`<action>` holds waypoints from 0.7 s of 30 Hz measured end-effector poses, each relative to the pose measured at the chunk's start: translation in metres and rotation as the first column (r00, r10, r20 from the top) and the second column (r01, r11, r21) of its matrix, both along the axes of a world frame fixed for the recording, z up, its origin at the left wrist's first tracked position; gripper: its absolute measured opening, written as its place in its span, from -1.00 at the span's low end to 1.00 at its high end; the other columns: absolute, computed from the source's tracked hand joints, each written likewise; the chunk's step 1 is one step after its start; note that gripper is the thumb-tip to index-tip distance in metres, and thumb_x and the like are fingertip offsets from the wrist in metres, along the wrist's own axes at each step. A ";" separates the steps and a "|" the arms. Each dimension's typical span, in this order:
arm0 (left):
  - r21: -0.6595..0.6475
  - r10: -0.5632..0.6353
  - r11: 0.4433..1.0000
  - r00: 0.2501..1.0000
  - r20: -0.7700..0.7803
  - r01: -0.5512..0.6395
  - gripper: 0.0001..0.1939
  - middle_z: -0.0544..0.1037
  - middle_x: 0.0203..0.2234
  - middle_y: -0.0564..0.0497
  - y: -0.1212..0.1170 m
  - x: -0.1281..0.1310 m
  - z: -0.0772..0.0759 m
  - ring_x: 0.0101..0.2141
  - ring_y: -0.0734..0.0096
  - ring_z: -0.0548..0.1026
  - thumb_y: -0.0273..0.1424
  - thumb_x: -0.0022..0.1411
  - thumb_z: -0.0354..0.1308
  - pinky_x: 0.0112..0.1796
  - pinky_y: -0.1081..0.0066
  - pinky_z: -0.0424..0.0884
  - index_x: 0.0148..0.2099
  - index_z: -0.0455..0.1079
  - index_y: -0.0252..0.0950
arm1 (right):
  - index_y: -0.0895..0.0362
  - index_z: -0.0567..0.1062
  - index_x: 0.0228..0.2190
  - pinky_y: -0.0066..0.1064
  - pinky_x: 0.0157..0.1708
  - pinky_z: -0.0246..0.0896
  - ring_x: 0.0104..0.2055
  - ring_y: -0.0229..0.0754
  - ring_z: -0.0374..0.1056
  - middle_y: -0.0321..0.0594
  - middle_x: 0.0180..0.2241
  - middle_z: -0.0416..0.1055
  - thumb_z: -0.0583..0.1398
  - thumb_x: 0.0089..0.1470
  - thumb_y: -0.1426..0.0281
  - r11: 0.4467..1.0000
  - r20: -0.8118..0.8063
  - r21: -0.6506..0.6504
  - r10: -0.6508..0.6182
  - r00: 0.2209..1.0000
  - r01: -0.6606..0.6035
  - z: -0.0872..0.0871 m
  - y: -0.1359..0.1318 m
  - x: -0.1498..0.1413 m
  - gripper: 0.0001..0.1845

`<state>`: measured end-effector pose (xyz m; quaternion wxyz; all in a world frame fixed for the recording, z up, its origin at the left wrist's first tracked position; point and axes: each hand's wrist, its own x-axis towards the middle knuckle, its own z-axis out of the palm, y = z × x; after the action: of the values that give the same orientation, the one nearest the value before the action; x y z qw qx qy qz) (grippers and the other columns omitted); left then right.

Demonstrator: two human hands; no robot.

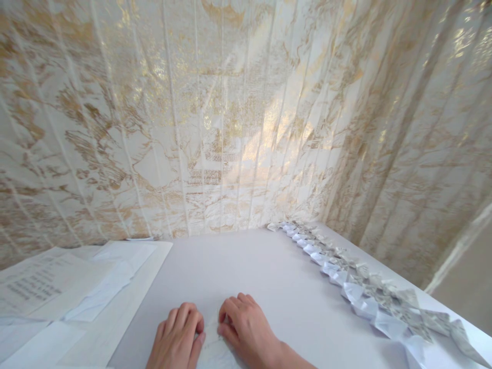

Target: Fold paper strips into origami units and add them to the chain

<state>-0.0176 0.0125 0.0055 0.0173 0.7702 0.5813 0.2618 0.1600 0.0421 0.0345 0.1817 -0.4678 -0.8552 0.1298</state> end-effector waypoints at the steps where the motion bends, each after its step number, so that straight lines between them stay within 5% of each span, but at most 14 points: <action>1: -0.001 0.003 1.000 1.000 0.003 -0.003 -0.86 0.45 -0.33 0.02 0.000 0.000 0.000 -0.27 0.23 0.42 -0.43 0.24 -0.04 -0.25 0.24 0.29 -0.32 0.33 -0.19 | 0.10 0.43 -0.35 -0.31 -0.20 0.12 -0.26 -0.09 0.34 -0.26 -0.34 0.48 0.32 -0.01 0.43 1.000 -0.014 -0.017 -0.023 1.000 0.022 0.000 -0.001 -0.002 -0.83; 4: -0.002 -0.002 1.000 1.000 0.019 0.002 -0.86 0.44 -0.34 0.00 -0.001 0.002 0.002 -0.28 0.22 0.42 -0.46 0.23 -0.04 -0.25 0.23 0.28 -0.30 0.34 -0.22 | 0.10 0.42 -0.36 -0.23 -0.18 0.11 -0.22 -0.02 0.31 -0.21 -0.29 0.45 0.41 -0.15 0.32 0.995 -0.082 -0.029 -0.097 0.992 0.095 -0.001 -0.006 -0.008 -0.67; 10: -0.027 0.002 1.000 1.000 0.013 -0.002 -0.86 0.43 -0.33 0.01 -0.001 0.002 0.005 -0.27 0.23 0.41 -0.49 0.21 -0.02 -0.25 0.25 0.27 -0.32 0.34 -0.22 | 0.09 0.44 -0.36 -0.22 -0.11 0.07 -0.15 -0.04 0.25 -0.22 -0.26 0.38 0.29 -0.17 0.56 0.987 -0.223 -0.109 -0.137 0.965 0.115 -0.004 -0.008 -0.007 -0.74; 21: -0.072 0.019 0.997 1.000 -0.016 -0.020 -0.82 0.46 -0.31 0.00 -0.003 0.001 0.010 -0.26 0.24 0.41 -0.51 0.20 -0.07 -0.23 0.25 0.29 -0.33 0.35 -0.22 | 0.06 0.49 -0.24 -0.21 -0.03 0.04 -0.09 -0.06 0.24 -0.21 -0.22 0.35 0.10 -0.23 0.67 0.961 -0.220 -0.263 -0.146 0.964 0.085 0.012 -0.006 0.040 -0.52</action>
<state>-0.0165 0.0093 0.0153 0.0380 0.7654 0.5978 0.2351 0.2000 0.0357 0.0465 0.2294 -0.5176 -0.7750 0.2809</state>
